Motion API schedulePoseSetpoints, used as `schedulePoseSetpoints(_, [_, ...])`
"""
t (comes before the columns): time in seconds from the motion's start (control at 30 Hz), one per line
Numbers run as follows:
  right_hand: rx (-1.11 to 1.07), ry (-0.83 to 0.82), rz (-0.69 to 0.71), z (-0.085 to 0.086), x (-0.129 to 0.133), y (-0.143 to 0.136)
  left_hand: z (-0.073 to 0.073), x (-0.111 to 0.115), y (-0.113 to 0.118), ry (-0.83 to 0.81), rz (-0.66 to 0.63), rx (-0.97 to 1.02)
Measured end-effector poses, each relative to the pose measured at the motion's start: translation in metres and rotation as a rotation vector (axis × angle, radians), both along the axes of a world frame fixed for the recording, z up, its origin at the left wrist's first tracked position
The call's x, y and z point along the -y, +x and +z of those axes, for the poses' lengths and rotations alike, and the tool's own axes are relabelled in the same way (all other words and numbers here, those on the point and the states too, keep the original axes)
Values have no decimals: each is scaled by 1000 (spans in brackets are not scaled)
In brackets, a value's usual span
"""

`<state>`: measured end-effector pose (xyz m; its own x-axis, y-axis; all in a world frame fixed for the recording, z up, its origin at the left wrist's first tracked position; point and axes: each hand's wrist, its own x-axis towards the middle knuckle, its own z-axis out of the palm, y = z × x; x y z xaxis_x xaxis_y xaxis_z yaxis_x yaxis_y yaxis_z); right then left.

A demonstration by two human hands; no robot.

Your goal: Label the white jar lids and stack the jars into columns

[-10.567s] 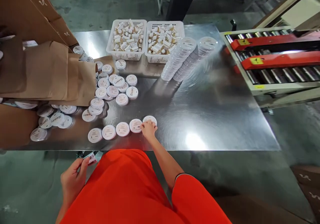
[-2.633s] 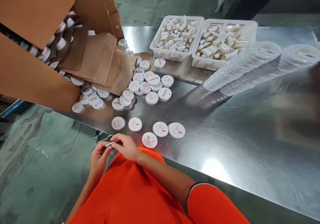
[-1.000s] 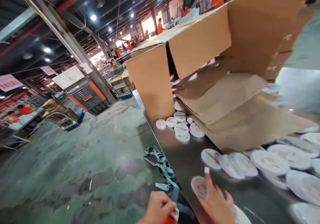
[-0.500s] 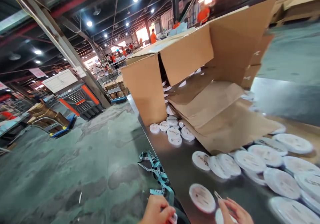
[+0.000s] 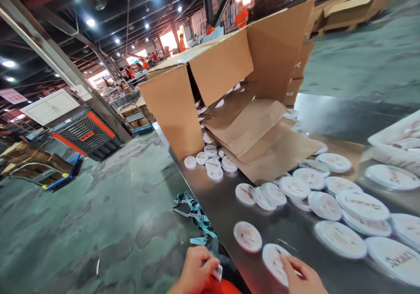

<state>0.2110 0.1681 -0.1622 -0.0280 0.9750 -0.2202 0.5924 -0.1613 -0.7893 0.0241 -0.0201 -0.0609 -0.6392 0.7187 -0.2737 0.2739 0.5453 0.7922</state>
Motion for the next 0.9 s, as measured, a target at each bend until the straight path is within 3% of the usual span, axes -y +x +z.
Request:
schedulePoseSetpoints(0.13, [5, 51, 4, -9, -4, -4, 4, 4, -1, 35, 28, -14])
schedulePoseSetpoints(0.23, [-9, 96, 0, -3, 1, -13, 10, 12, -2, 44, -5, 3])
schedulePoseSetpoints(0.43, [84, -43, 36, 16, 12, -37, 11, 29, -11, 31, -78, 63])
schedulePoseSetpoints(0.63, [279, -176, 182, 24, 16, -57, 5, 41, -13, 57, -79, 59])
schedulePoseSetpoints(0.9, [375, -246, 196, 19, 15, -75, 3, 43, -14, 25, -87, 47])
